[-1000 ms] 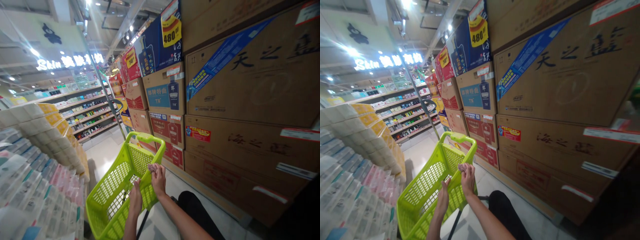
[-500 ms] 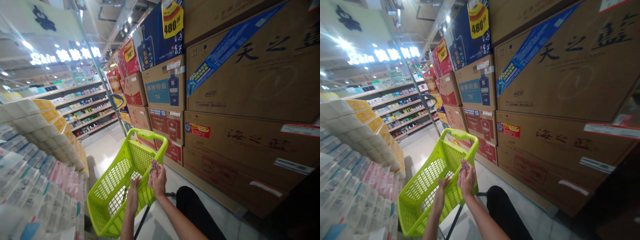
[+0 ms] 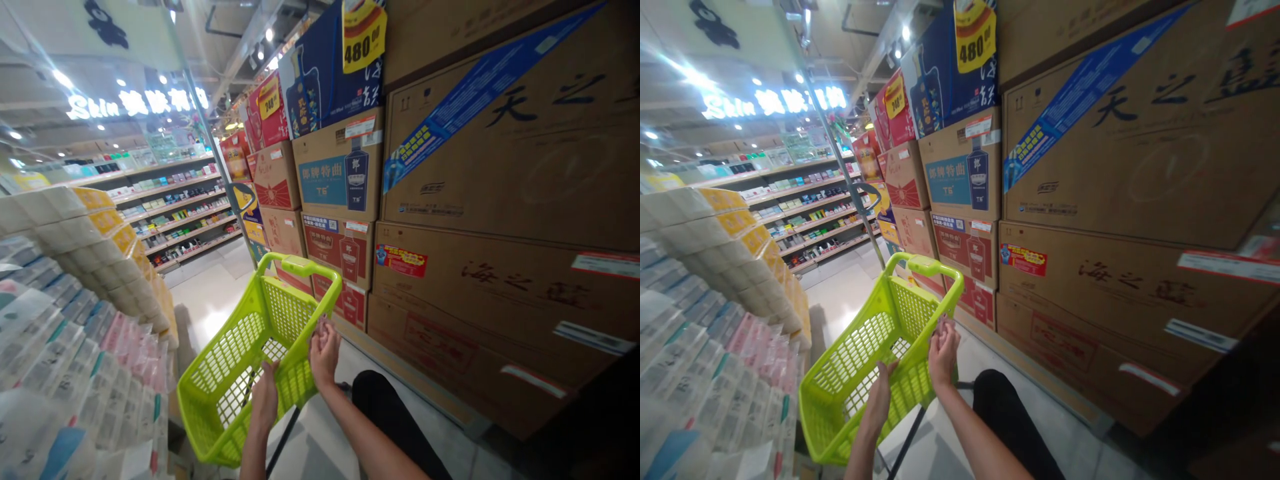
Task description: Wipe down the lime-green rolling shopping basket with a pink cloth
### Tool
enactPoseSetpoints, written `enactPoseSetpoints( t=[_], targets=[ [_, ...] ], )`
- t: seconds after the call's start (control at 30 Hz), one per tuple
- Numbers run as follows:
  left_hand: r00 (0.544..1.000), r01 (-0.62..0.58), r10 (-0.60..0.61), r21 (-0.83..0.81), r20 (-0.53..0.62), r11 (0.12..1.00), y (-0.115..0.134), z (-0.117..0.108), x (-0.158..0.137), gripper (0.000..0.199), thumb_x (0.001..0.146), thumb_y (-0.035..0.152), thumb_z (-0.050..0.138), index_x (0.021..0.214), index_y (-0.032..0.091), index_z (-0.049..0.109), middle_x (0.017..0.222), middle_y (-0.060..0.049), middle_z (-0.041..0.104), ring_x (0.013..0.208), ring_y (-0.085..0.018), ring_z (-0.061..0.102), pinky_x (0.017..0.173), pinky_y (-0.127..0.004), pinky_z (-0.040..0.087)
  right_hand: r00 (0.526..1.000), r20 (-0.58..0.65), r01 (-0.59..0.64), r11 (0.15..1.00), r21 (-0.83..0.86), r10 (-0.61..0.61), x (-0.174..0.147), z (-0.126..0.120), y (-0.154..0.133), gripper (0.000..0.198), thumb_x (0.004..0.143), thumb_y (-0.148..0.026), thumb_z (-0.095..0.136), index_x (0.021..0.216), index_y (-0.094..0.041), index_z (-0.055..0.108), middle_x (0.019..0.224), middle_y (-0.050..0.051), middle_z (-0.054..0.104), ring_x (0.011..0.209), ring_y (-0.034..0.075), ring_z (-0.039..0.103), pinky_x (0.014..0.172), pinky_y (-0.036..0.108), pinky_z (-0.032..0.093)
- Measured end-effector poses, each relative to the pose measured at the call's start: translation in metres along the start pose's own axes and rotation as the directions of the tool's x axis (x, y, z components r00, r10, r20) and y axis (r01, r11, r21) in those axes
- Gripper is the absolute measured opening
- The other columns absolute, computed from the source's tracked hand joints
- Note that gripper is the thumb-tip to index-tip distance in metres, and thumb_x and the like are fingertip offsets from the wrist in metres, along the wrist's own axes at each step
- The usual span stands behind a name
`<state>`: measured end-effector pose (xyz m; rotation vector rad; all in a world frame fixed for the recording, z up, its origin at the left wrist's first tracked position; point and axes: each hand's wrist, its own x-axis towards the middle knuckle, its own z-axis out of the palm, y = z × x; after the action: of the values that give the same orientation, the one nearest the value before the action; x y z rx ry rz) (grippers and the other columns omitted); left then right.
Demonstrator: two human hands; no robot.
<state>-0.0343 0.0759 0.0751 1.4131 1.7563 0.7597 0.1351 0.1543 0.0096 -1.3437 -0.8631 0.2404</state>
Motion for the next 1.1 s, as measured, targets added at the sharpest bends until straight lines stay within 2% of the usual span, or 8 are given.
enactPoseSetpoints(
  t=[0.07,0.23,0.33,0.57,0.77,0.87,0.93,1.1],
  targets=[
    [1.000,-0.013,0.013,-0.003,-0.005,1.000,0.010,0.010,0.005,0.089,0.089,0.069,0.001,0.132,0.017,0.058,0.144,-0.010,0.052,0.142,-0.026,0.038,0.121,-0.042,0.020,0.998,0.069,-0.012,1.000,0.020,0.010,-0.015,0.001,0.005,0.034,0.089,-0.034,0.048,0.119,-0.020,0.055,0.118,0.014,0.059,0.109,0.024,0.060,0.092,0.039,0.049],
    [0.996,-0.078,0.079,-0.024,0.048,0.997,0.045,0.033,0.015,0.088,0.091,0.067,0.000,0.136,0.016,0.055,0.147,-0.008,0.049,0.142,-0.024,0.036,0.121,-0.040,0.019,0.995,-0.097,-0.020,1.000,0.022,0.023,0.008,-0.007,-0.011,0.043,0.091,-0.031,0.043,0.132,-0.017,0.050,0.126,0.017,0.052,0.116,0.025,0.057,0.101,0.042,0.045],
    [0.991,-0.126,0.123,0.047,0.058,0.991,0.059,0.044,0.020,0.085,0.092,0.065,0.000,0.137,0.017,0.054,0.147,-0.008,0.048,0.144,-0.024,0.034,0.122,-0.041,0.016,0.996,-0.091,-0.001,1.000,0.016,0.002,0.015,-0.003,-0.004,0.048,0.093,-0.031,0.039,0.139,-0.018,0.045,0.135,0.018,0.045,0.124,0.025,0.052,0.103,0.042,0.043],
    [0.990,-0.106,0.094,0.124,0.106,0.987,0.064,0.045,0.026,0.083,0.091,0.064,-0.003,0.145,0.023,0.044,0.154,-0.005,0.037,0.147,-0.026,0.023,0.122,-0.049,0.007,0.983,-0.129,-0.124,0.991,0.052,0.130,0.001,0.015,0.047,0.050,0.094,-0.042,0.030,0.132,-0.015,0.049,0.097,0.012,0.063,0.088,0.024,0.066,0.071,0.034,0.054],
    [0.987,-0.100,0.089,0.078,0.134,0.992,0.076,0.053,0.039,0.087,0.090,0.066,-0.005,0.147,0.018,0.040,0.156,-0.007,0.032,0.148,-0.024,0.020,0.123,-0.044,0.008,0.990,-0.057,-0.126,0.992,0.003,0.126,0.044,0.017,0.011,0.058,0.095,-0.038,0.030,0.149,-0.020,0.029,0.140,0.016,0.042,0.127,0.024,0.049,0.101,0.037,0.044],
    [0.977,-0.134,0.121,0.065,0.178,0.989,0.073,0.044,0.042,0.087,0.090,0.065,-0.006,0.147,0.018,0.041,0.156,-0.005,0.031,0.148,-0.022,0.022,0.123,-0.040,0.013,0.998,0.022,-0.059,0.998,-0.022,0.060,0.029,0.021,0.025,0.061,0.093,-0.031,0.033,0.152,-0.020,0.023,0.147,0.015,0.030,0.139,0.024,0.036,0.109,0.040,0.038],
    [0.976,-0.120,0.101,0.092,0.192,0.988,0.062,0.029,0.041,0.086,0.090,0.066,-0.003,0.143,0.020,0.046,0.154,-0.004,0.037,0.146,-0.023,0.027,0.122,-0.042,0.017,0.999,0.018,-0.047,0.998,-0.047,0.048,0.020,0.021,0.040,0.061,0.090,-0.028,0.038,0.150,-0.021,0.029,0.138,0.014,0.039,0.133,0.024,0.043,0.107,0.041,0.040],
    [0.996,0.071,-0.087,0.377,0.025,0.924,0.021,-0.002,0.036,0.076,0.090,0.067,0.009,0.135,0.026,0.055,0.140,-0.011,0.055,0.134,-0.036,0.046,0.112,-0.056,0.029,1.000,0.027,0.001,1.000,-0.030,0.000,0.047,0.020,0.030,0.059,0.087,-0.025,0.042,0.146,-0.021,0.040,0.127,0.014,0.046,0.125,0.025,0.048,0.107,0.042,0.039]
  ],
)
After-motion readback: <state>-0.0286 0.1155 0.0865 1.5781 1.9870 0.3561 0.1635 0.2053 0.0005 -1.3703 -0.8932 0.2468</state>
